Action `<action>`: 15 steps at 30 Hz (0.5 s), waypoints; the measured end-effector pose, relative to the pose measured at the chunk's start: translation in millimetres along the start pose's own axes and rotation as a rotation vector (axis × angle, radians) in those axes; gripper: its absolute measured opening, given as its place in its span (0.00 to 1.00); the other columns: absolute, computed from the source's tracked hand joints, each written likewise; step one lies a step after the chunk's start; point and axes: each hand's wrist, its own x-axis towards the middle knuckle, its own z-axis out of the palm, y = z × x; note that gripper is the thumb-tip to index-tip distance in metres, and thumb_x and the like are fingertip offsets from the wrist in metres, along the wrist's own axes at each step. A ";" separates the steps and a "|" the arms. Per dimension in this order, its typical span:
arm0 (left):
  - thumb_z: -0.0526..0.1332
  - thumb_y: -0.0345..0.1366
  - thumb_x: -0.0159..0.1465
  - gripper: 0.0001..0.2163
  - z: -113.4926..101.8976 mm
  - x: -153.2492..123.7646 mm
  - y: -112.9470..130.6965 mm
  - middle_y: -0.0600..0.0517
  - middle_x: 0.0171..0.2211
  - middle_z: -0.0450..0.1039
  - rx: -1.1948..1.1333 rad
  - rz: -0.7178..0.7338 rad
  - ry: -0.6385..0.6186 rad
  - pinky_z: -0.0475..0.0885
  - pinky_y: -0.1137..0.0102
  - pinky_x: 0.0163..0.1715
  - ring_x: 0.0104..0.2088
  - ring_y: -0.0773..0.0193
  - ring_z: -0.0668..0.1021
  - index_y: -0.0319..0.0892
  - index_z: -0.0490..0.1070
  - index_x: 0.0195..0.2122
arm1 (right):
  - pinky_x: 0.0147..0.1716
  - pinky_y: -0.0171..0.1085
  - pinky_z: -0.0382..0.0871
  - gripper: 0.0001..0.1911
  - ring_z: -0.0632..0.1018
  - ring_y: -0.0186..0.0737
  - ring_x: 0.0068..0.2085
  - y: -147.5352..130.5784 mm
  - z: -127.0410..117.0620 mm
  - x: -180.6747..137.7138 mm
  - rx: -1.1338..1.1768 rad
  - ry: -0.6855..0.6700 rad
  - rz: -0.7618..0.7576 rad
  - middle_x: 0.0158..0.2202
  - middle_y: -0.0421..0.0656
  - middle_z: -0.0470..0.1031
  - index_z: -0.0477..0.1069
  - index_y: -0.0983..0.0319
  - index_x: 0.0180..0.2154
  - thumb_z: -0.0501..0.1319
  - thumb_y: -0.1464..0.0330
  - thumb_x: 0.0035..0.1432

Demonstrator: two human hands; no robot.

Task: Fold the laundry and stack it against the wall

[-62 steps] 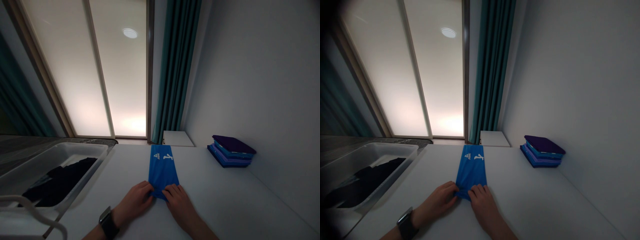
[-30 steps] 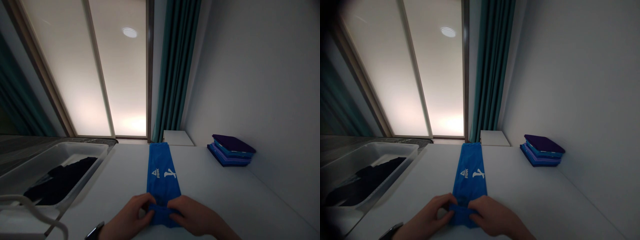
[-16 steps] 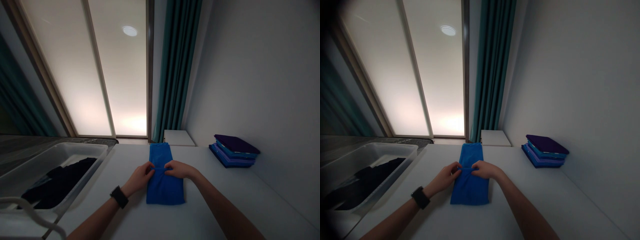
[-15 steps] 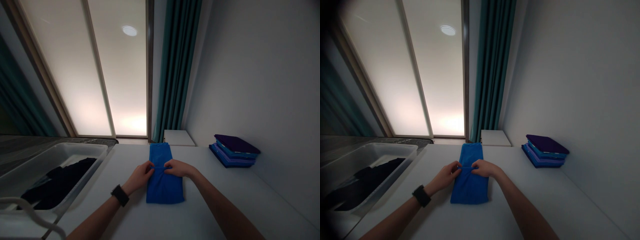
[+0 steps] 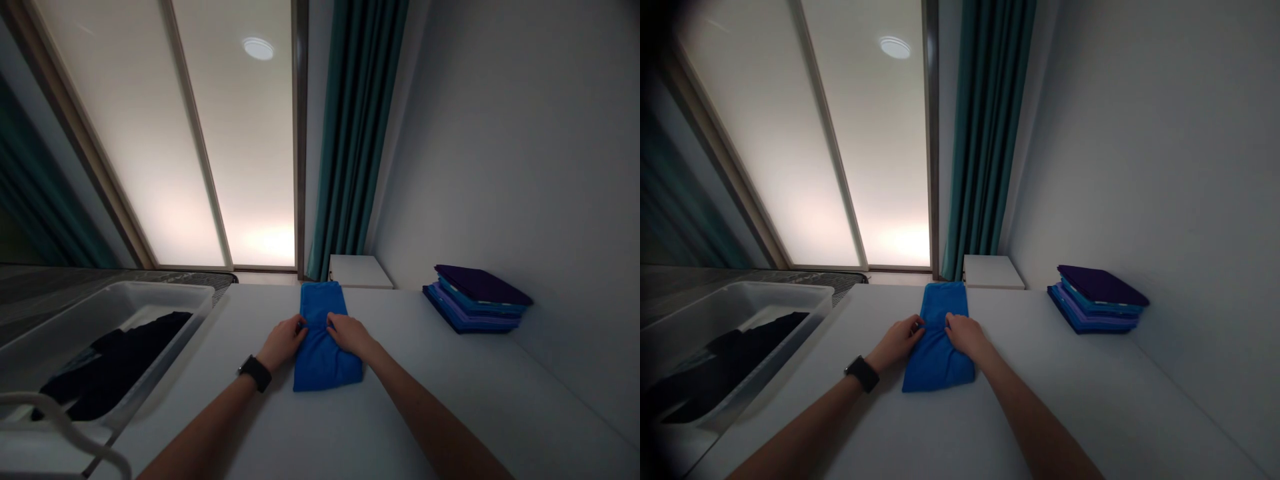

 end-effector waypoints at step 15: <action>0.53 0.39 0.64 0.09 -8.0 -52.2 13.9 0.50 0.31 0.76 -0.157 0.010 -0.088 0.66 0.69 0.32 0.32 0.58 0.77 0.42 0.71 0.37 | 0.41 0.36 0.63 0.11 0.75 0.43 0.45 -17.1 11.0 -55.5 -0.062 0.038 -0.099 0.45 0.47 0.73 0.66 0.60 0.46 0.49 0.71 0.66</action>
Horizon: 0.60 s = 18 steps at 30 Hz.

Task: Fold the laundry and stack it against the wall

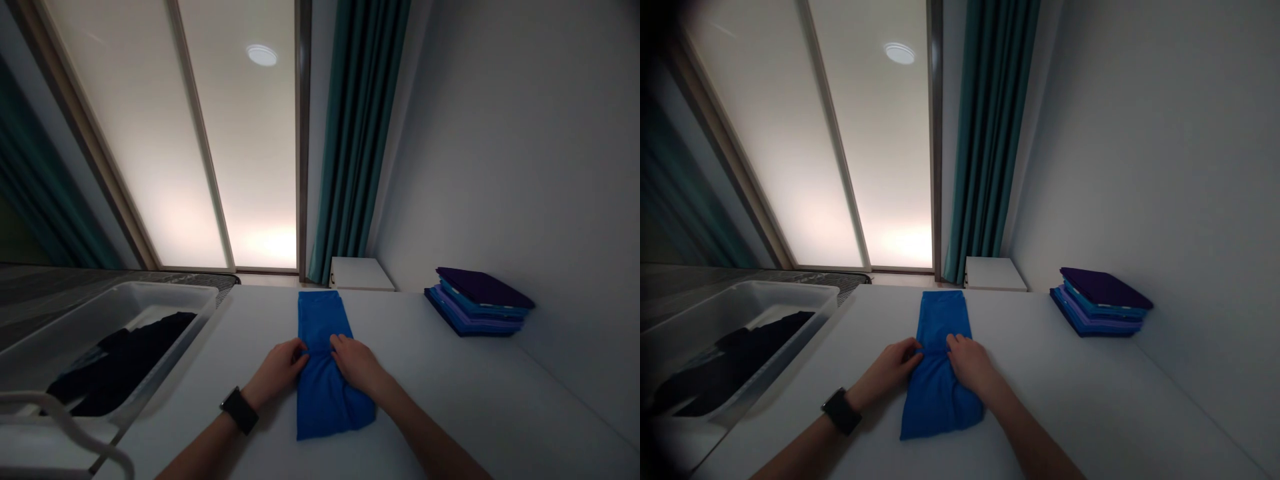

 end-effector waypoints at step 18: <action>0.52 0.38 0.63 0.10 0.2 2.0 -10.1 0.50 0.32 0.76 -0.050 -0.021 0.064 0.67 0.69 0.33 0.33 0.59 0.76 0.42 0.71 0.36 | 0.36 0.35 0.60 0.07 0.75 0.42 0.42 22.8 -8.9 20.3 0.230 -0.117 -0.020 0.42 0.43 0.76 0.68 0.57 0.43 0.56 0.65 0.63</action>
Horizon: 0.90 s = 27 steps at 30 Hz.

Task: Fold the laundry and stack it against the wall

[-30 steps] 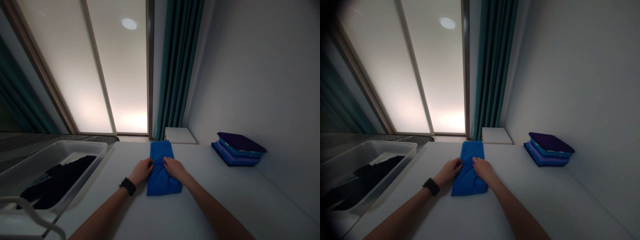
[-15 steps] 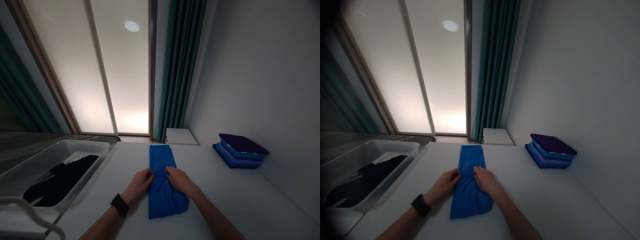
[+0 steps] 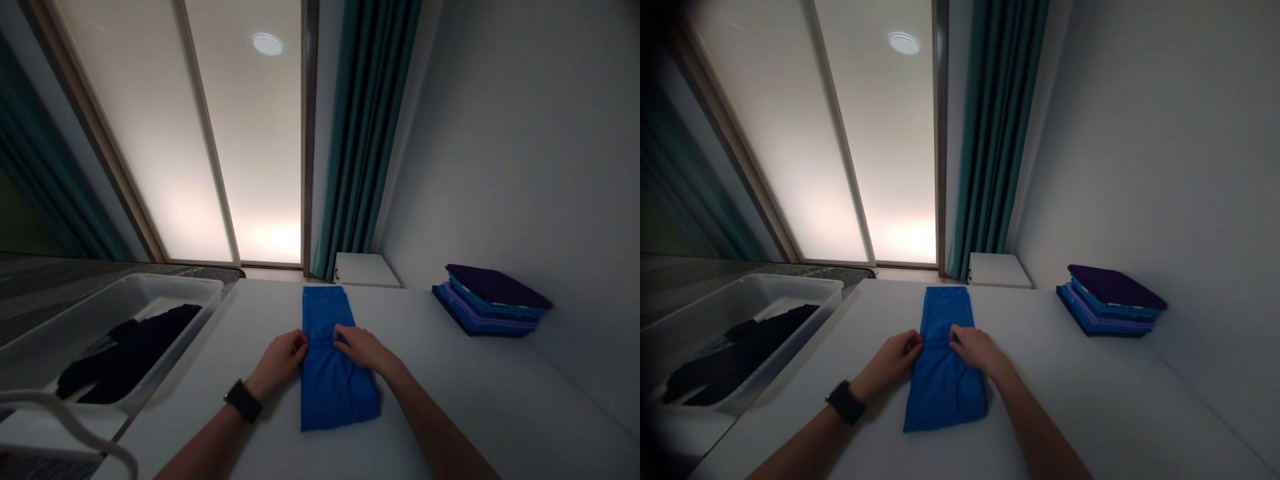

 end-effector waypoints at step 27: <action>0.49 0.44 0.70 0.22 7.9 -15.4 7.0 0.49 0.66 0.54 0.192 0.442 -0.177 0.53 0.52 0.64 0.65 0.53 0.60 0.50 0.56 0.65 | 0.32 0.32 0.59 0.12 0.73 0.36 0.32 30.1 -2.3 -8.2 0.193 0.243 0.170 0.31 0.40 0.74 0.70 0.59 0.41 0.49 0.68 0.63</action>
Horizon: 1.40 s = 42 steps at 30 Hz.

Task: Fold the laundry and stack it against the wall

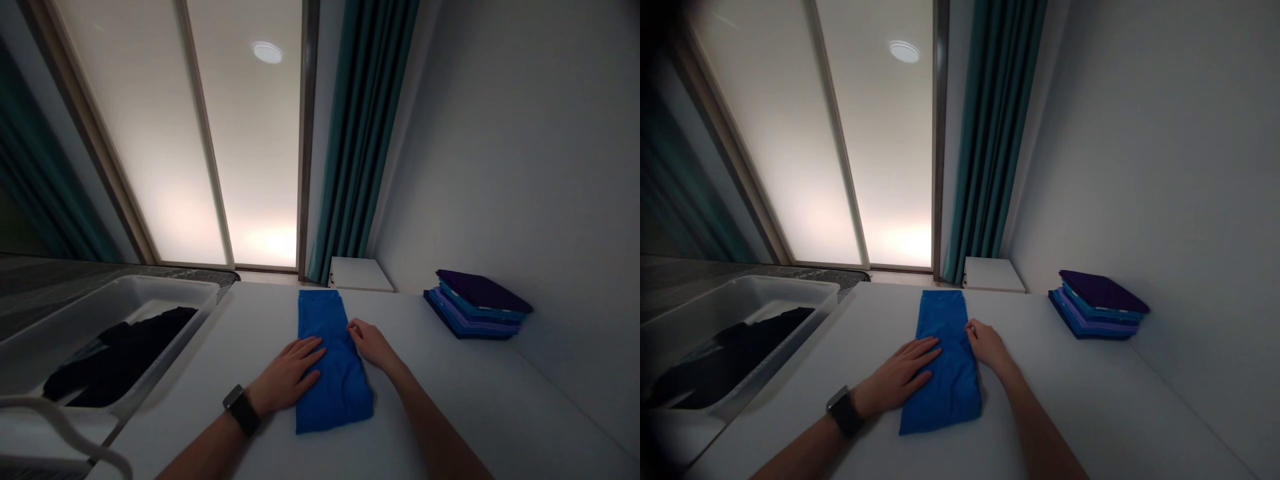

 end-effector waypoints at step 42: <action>0.47 0.47 0.71 0.22 6.0 2.8 -10.3 0.51 0.66 0.55 0.094 0.001 -0.004 0.55 0.53 0.64 0.65 0.55 0.60 0.51 0.56 0.65 | 0.50 0.42 0.67 0.24 0.74 0.45 0.50 1.1 39.4 -127.4 0.506 0.136 0.035 0.52 0.45 0.72 0.68 0.56 0.55 0.55 0.58 0.59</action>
